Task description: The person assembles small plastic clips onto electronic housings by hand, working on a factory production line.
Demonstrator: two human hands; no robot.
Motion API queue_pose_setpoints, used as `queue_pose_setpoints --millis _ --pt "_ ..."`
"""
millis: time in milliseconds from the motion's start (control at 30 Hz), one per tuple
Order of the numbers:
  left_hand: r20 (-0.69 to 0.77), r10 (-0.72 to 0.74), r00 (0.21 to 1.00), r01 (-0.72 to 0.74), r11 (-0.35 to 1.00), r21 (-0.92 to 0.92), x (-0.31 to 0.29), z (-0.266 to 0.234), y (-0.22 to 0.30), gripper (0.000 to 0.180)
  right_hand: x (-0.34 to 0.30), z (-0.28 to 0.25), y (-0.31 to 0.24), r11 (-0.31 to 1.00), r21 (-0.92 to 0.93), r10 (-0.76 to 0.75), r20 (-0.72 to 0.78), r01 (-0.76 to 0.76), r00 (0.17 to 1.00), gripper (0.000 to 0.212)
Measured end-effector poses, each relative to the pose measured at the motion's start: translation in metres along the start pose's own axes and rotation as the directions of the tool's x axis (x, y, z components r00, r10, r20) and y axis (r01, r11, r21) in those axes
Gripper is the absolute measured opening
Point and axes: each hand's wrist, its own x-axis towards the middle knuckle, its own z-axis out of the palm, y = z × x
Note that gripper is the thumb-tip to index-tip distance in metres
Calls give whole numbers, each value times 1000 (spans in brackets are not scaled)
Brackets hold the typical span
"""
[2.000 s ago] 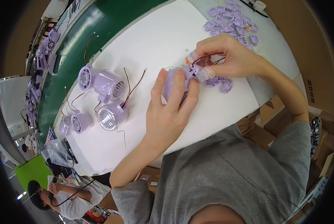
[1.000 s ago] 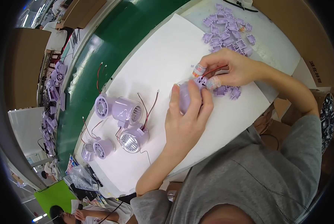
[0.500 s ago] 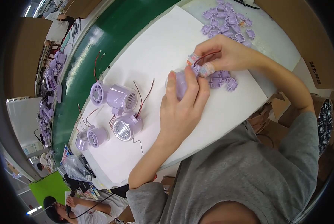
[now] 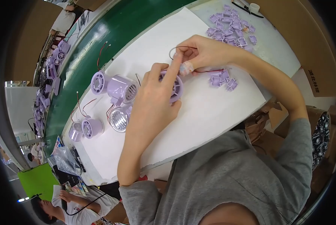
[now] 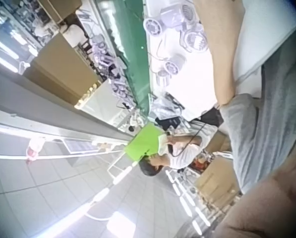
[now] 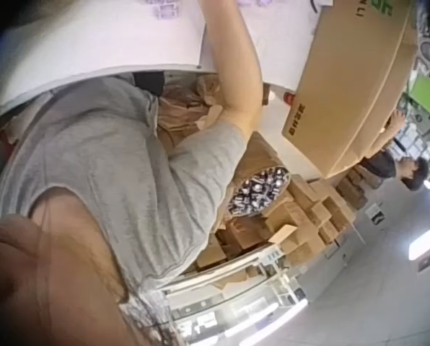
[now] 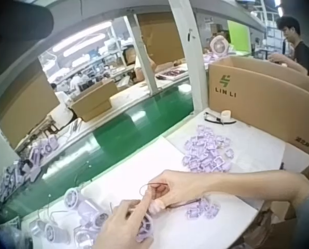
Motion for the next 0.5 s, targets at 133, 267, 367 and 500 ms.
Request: queue_pose_setpoints --millis 133,267,367,500 --pt "7 -137 991 137 990 15 1 -12 4 77 10 11 -5 997 -39 -66 -27 65 997 21" --pt "-125 -139 982 138 990 -11 3 0 -10 71 15 8 -11 995 -79 -70 -11 69 998 24" --pt "-138 -136 981 129 990 -62 5 -1 -16 63 10 2 -11 966 -251 -79 -35 67 996 23" --pt "-163 -180 970 150 973 -177 5 -2 -26 56 -4 -5 -17 904 -358 -293 -117 235 949 22"
